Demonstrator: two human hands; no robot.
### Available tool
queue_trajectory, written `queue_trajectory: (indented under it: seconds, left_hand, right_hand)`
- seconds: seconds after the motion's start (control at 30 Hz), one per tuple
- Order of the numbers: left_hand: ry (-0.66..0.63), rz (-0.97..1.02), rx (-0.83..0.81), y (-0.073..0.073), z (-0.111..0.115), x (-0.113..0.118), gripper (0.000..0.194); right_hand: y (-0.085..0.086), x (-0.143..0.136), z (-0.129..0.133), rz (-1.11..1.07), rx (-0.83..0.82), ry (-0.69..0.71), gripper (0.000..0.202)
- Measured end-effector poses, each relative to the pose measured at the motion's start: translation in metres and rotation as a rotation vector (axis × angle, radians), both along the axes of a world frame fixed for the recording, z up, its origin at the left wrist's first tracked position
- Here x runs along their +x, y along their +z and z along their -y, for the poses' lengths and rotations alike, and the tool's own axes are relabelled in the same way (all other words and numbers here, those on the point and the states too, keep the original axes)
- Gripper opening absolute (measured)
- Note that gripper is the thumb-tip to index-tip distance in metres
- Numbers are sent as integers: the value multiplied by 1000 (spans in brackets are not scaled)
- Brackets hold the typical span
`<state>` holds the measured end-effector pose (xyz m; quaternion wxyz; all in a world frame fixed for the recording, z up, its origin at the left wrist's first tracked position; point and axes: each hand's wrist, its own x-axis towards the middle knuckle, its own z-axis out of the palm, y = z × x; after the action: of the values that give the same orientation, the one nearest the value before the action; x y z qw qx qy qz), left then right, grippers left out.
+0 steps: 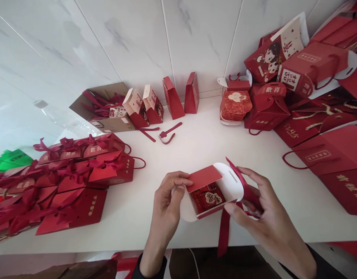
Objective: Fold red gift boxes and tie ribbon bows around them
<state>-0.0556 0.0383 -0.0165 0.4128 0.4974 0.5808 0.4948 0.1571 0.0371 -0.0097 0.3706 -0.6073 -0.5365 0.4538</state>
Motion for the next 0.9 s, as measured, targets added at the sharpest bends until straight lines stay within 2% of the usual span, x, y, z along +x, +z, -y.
queue_trajectory:
  seconds: [0.17, 0.33, 0.43, 0.6, 0.73, 0.8, 0.9]
  left_hand:
    - [-122, -98, -21, 8, 6, 6, 16]
    - [-95, -283, 21, 13, 6, 13, 8]
    - [-93, -367, 76, 13, 5, 18, 18]
    - [-60, -466, 128, 6, 6, 29, 27]
    - [-47, -531, 170, 5, 3, 36, 18]
    - [-42, -562, 173, 5, 1, 38, 22]
    - [-145, -572, 176, 4, -1, 41, 21]
  right_hand:
    - [-4, -8, -14, 126, -83, -8, 50]
    - [-4, -6, -11, 105, 5, 17, 43]
    - [1, -6, -6, 124, 65, -2, 40]
    - [3, -8, -2, 93, 172, 106, 39]
    - [-2, -3, -3, 154, 184, 162, 40]
    - [-5, -1, -2, 164, 213, 207, 38]
    - [-8, -1, 0, 162, 259, 283, 41]
